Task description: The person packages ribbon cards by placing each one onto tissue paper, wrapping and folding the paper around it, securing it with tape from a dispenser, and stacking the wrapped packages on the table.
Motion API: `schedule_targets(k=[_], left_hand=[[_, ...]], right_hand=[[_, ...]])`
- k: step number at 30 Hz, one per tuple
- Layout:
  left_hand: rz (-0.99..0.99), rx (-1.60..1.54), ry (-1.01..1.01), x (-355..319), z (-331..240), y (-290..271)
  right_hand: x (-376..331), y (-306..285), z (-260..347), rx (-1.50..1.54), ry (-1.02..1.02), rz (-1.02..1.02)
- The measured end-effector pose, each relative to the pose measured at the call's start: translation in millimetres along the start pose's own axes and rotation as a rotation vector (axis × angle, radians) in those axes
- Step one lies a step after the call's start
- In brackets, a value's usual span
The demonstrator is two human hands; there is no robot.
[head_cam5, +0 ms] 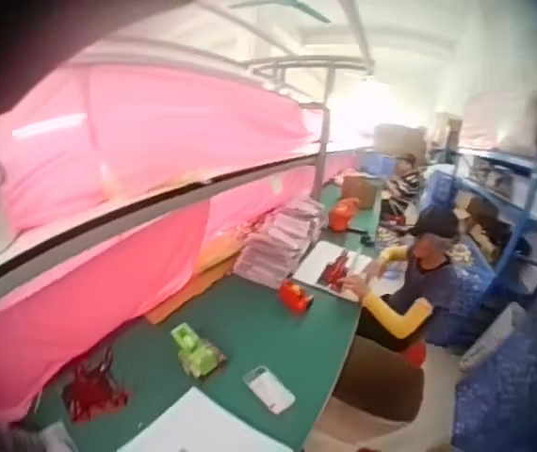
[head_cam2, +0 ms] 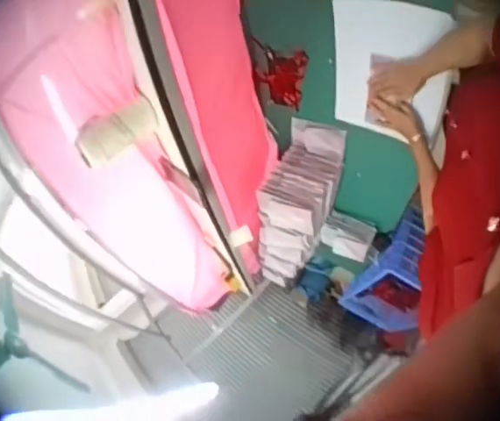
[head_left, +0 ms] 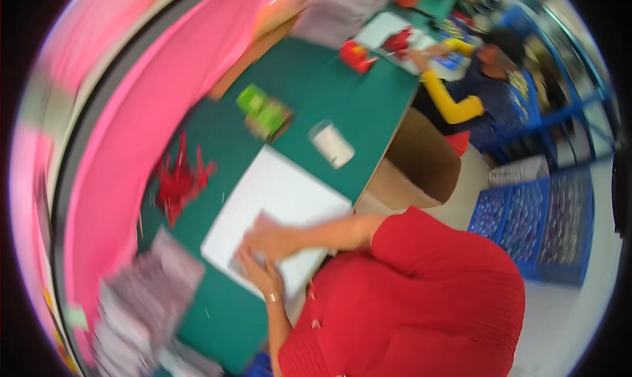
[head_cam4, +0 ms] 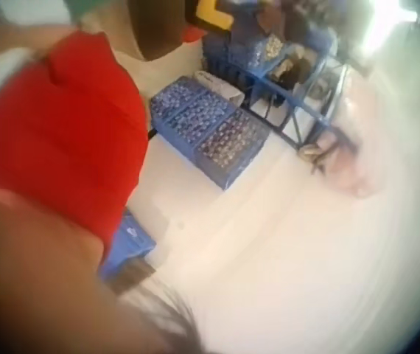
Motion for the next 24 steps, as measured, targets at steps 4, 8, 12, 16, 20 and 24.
schedule_targets(k=[4, 8, 12, 16, 20, 24], left_hand=[[-0.368, 0.005, -0.058, -29.3, -4.6, -33.8], [-0.56, -1.003, -1.006, -99.5, 8.7, 2.8], [-0.863, -1.455, -1.166, -94.0, -4.8, 5.7], [-0.876, -1.485, -1.189, -91.1, -6.8, 22.3], [-0.897, -1.277, -1.17, -52.0, -25.5, 28.4], [-1.223, -1.065, -0.961, -26.5, -16.1, 13.1]], right_hand=[[-8.0, -7.1, 6.6, -0.026, -0.074, -0.147], [-6.6, 19.6, 0.9, -0.293, -0.117, -0.302], [-2.9, 24.6, 11.5, -0.353, -0.148, -0.243], [-6.3, 21.0, 9.8, -0.292, -0.158, -0.239], [-6.9, 21.9, 4.2, -0.212, -0.135, -0.242], [-3.7, 21.6, 8.3, -0.171, -0.109, -0.285]])
Point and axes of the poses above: each hand's wrist, its own x-axis towards the middle knuckle, its own y-axis out of the palm, z = x × y, the point moved 5 cm from there along x, towards the middle knuckle, and after that the axes turned 12 degrees about y, right-handed, at the moved point
